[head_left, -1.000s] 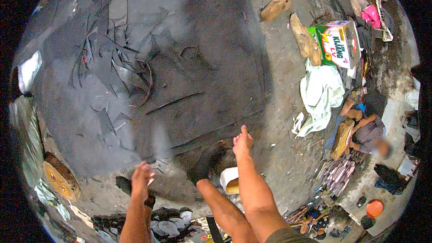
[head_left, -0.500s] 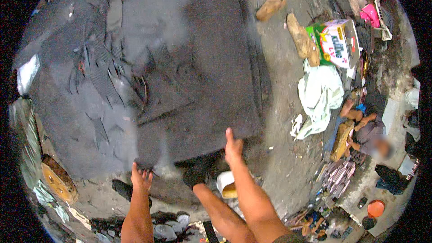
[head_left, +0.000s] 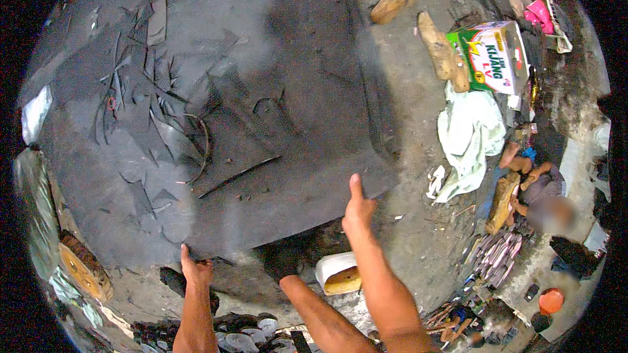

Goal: The person sits on the floor and applies a brown adhesive to the soles of black flip-flops using a brush. After coating several flip-flops, the person spreads the same adhesive onto a large black rubber sheet on the floor.

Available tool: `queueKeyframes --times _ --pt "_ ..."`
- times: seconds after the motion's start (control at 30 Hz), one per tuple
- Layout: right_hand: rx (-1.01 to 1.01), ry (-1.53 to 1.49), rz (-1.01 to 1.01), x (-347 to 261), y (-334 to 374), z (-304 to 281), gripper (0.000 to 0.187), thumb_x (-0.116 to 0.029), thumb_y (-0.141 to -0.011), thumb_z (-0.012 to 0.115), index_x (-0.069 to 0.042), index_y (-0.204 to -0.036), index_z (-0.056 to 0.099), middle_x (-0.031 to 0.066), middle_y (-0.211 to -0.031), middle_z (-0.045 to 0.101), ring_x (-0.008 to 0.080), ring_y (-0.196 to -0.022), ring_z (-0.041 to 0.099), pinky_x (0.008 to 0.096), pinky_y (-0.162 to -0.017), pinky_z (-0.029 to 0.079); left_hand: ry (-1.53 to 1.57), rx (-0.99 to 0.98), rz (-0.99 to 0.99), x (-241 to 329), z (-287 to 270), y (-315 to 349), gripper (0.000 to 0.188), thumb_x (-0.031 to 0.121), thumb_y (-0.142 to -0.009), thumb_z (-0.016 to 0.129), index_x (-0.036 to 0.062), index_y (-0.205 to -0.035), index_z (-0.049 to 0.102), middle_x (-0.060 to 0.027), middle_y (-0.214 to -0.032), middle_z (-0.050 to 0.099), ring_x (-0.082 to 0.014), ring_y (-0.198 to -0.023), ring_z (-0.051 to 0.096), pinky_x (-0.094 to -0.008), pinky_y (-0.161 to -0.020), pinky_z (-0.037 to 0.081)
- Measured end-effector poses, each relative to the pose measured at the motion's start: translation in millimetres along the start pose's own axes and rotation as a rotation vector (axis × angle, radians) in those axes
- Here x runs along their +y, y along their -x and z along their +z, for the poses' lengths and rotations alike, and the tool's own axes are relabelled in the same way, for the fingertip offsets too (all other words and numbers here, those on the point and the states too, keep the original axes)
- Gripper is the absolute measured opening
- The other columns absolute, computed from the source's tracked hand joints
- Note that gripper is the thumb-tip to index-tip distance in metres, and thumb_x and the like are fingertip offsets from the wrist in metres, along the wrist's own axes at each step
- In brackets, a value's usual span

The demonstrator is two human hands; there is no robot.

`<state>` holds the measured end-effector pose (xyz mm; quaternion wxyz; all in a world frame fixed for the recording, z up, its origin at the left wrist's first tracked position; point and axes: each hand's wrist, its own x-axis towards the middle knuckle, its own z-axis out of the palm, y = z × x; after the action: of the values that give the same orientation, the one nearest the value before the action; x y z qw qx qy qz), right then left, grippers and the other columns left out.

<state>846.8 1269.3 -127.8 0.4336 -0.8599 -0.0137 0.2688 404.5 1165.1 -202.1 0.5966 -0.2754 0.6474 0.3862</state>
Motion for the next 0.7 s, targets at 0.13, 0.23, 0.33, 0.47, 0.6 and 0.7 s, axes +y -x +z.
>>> queueKeyframes --times 0.13,0.23,0.33,0.47,0.6,0.7 --pt "-0.165 0.104 -0.365 -61 13 -13 0.059 -0.044 -0.094 0.073 0.006 -0.123 0.065 0.0127 -0.125 0.068 0.0260 -0.110 0.062 0.0391 -0.100 0.047 -0.143 -0.049 -0.007 8 6 31 0.057 0.056 -0.093 0.067 0.0161 -0.132 0.058 -0.0044 -0.133 0.061 -0.0266 -0.116 0.058 -0.0444 -0.083 0.053" --pt "-0.135 -0.094 -0.436 -59 14 -25 0.049 -0.037 -0.096 0.073 0.004 -0.121 0.066 0.0093 -0.123 0.067 0.0219 -0.106 0.062 0.0370 -0.095 0.049 0.037 -0.045 0.102 13 10 30 0.068 0.063 -0.091 0.064 0.0138 -0.137 0.056 -0.0105 -0.134 0.061 -0.0362 -0.121 0.057 -0.0536 -0.104 0.044" --pt "-0.039 -0.078 -0.215 -27 0 -3 0.046 -0.033 -0.094 0.076 0.004 -0.119 0.066 0.0100 -0.122 0.067 0.0214 -0.105 0.061 0.0369 -0.092 0.050 0.178 -0.045 0.140 17 14 9 0.071 0.062 -0.089 0.067 0.0128 -0.139 0.056 -0.0108 -0.138 0.059 -0.0378 -0.126 0.053 -0.0569 -0.111 0.038" --pt "0.120 -0.025 0.129 -30 5 19 0.053 -0.030 -0.092 0.078 0.003 -0.130 0.059 0.0119 -0.131 0.063 0.0244 -0.115 0.061 0.0416 -0.101 0.048 0.156 -0.018 0.142 20 7 -7 0.081 0.057 -0.088 0.071 0.0078 -0.147 0.046 -0.0105 -0.148 0.050 -0.0341 -0.131 0.051 -0.0502 -0.116 0.037" --pt "-0.180 -0.177 -0.110 -88 34 -22 0.050 -0.025 -0.095 0.074 0.002 -0.134 0.058 0.0119 -0.137 0.060 0.0227 -0.123 0.057 0.0418 -0.106 0.046 0.071 0.093 0.135 21 0 -1 0.082 0.057 -0.089 0.072 0.0052 -0.147 0.045 -0.0133 -0.148 0.051 -0.0357 -0.131 0.052 -0.0549 -0.113 0.039" --pt "-0.148 -0.098 -0.201 -70 25 -30 0.056 -0.032 -0.090 0.080 0.003 -0.127 0.058 0.0090 -0.127 0.064 0.0186 -0.108 0.060 0.0380 -0.092 0.050 0.062 0.121 0.109 17 8 0 0.079 0.057 -0.091 0.070 0.0040 -0.145 0.047 -0.0148 -0.144 0.054 -0.0369 -0.128 0.054 -0.0586 -0.108 0.044"
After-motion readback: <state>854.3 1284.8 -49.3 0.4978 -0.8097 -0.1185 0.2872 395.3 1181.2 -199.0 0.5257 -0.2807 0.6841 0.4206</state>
